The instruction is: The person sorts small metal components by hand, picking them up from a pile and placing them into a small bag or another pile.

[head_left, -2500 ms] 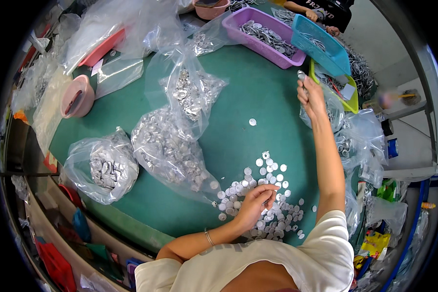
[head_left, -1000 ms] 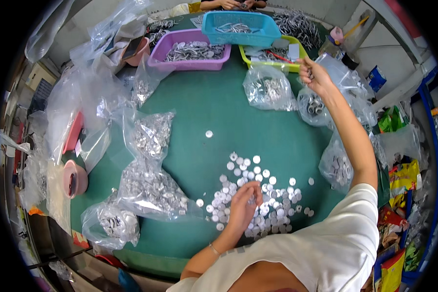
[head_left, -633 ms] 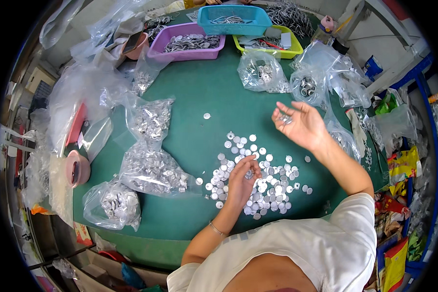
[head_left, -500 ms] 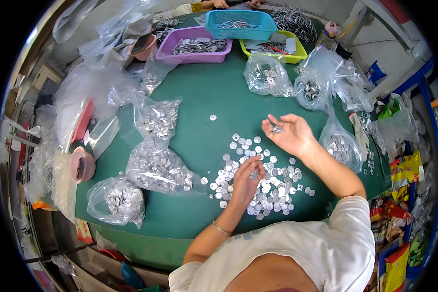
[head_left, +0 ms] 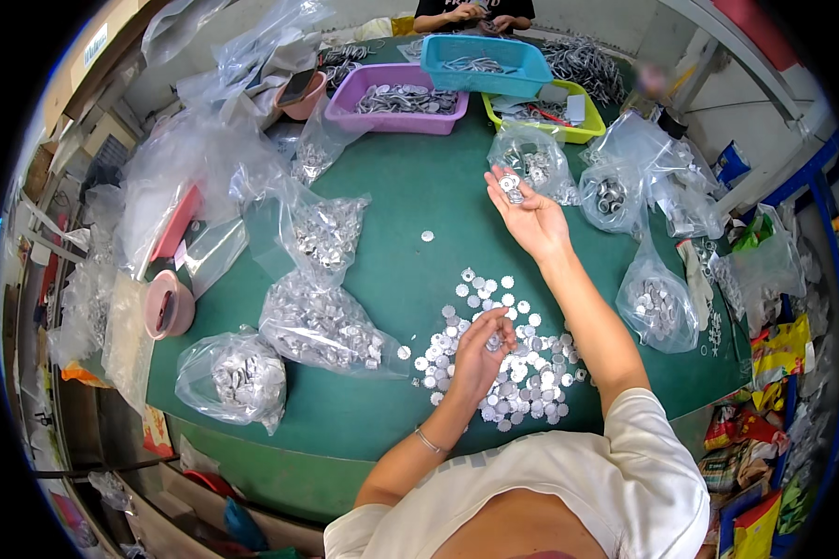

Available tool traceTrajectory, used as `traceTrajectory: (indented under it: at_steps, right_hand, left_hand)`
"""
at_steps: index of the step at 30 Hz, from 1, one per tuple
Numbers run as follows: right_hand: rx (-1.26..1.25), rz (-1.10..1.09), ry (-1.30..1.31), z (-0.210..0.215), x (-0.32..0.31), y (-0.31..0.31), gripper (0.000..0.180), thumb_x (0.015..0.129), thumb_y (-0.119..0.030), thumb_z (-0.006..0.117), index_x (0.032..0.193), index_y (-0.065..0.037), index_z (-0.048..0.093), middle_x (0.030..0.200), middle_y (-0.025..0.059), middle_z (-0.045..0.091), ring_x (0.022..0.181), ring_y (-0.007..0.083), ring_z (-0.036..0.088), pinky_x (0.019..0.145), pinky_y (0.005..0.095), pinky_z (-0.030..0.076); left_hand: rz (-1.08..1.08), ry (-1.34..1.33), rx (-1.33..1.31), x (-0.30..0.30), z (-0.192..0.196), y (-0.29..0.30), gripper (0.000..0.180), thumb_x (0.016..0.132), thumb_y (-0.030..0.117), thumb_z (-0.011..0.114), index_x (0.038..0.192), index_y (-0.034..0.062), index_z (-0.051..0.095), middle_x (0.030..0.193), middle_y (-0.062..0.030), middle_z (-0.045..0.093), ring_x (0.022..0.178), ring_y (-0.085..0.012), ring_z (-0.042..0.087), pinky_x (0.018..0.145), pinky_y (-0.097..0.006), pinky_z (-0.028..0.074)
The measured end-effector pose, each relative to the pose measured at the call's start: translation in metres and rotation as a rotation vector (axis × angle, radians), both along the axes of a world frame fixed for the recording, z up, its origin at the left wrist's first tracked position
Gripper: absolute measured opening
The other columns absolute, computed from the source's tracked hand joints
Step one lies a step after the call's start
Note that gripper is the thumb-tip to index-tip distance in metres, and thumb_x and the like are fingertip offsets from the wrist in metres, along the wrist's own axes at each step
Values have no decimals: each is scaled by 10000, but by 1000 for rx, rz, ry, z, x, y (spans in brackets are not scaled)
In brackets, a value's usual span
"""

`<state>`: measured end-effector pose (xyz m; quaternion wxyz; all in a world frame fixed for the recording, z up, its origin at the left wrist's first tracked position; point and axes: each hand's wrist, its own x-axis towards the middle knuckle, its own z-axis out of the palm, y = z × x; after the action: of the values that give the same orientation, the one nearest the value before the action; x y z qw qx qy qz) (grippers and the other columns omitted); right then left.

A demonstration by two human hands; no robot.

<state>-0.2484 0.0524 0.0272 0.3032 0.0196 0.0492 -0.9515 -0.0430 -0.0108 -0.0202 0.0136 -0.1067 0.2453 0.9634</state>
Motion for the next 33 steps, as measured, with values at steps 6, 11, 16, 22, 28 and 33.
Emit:
traceTrajectory:
  at_steps: [6,11,16,22,28,33]
  right_hand:
    - [-31,63,88,-10,1,7,724,620,166,306,1328,68,192,1376,224,241,1313,368,200,1095,446,208]
    - [52,-220,-53,-23,-32,-5,763,622,200,274,1343,67,62,1359,277,206,1304,372,215,1067,434,284]
    - [369,-519,66,-32,-72,-3,748,705,193,259,1371,16,-33,1401,273,33,1305,359,217,1060,409,295]
    - [1150,-103,695,-11,17,16,530,791,78,386,1311,37,293,1308,187,357,1164,265,437,970,325,364]
    - [1507,274,1448,-2,77,43,244,802,-85,566,1030,-1,590,892,92,611,732,140,564,679,265,448]
    - [1614,-20,1409,-27,48,-16,226,762,-109,636,946,11,584,823,66,555,695,160,509,640,289,431]
  left_hand:
    - [-31,-7,-16,2,-2,-1,238,896,136,475,1085,5,535,847,-54,513,769,-138,477,723,-285,418]
    - [-30,-23,-19,1,-2,-1,236,892,122,474,1084,-6,524,841,-61,503,768,-148,474,711,-291,409]
    - [-48,-9,-32,-1,1,2,240,889,136,481,1080,-4,526,841,-62,499,783,-150,472,711,-296,408]
    - [31,-24,66,1,-6,-2,373,901,197,443,1208,-15,443,1049,-114,504,990,-209,481,897,-362,386]
    - [114,-19,93,-3,-3,-2,347,907,157,425,1206,-20,436,1109,-125,498,1006,-218,488,899,-352,394]
    - [168,-24,13,-2,-10,1,265,898,116,442,1113,-31,491,875,-69,511,714,-141,457,661,-270,397]
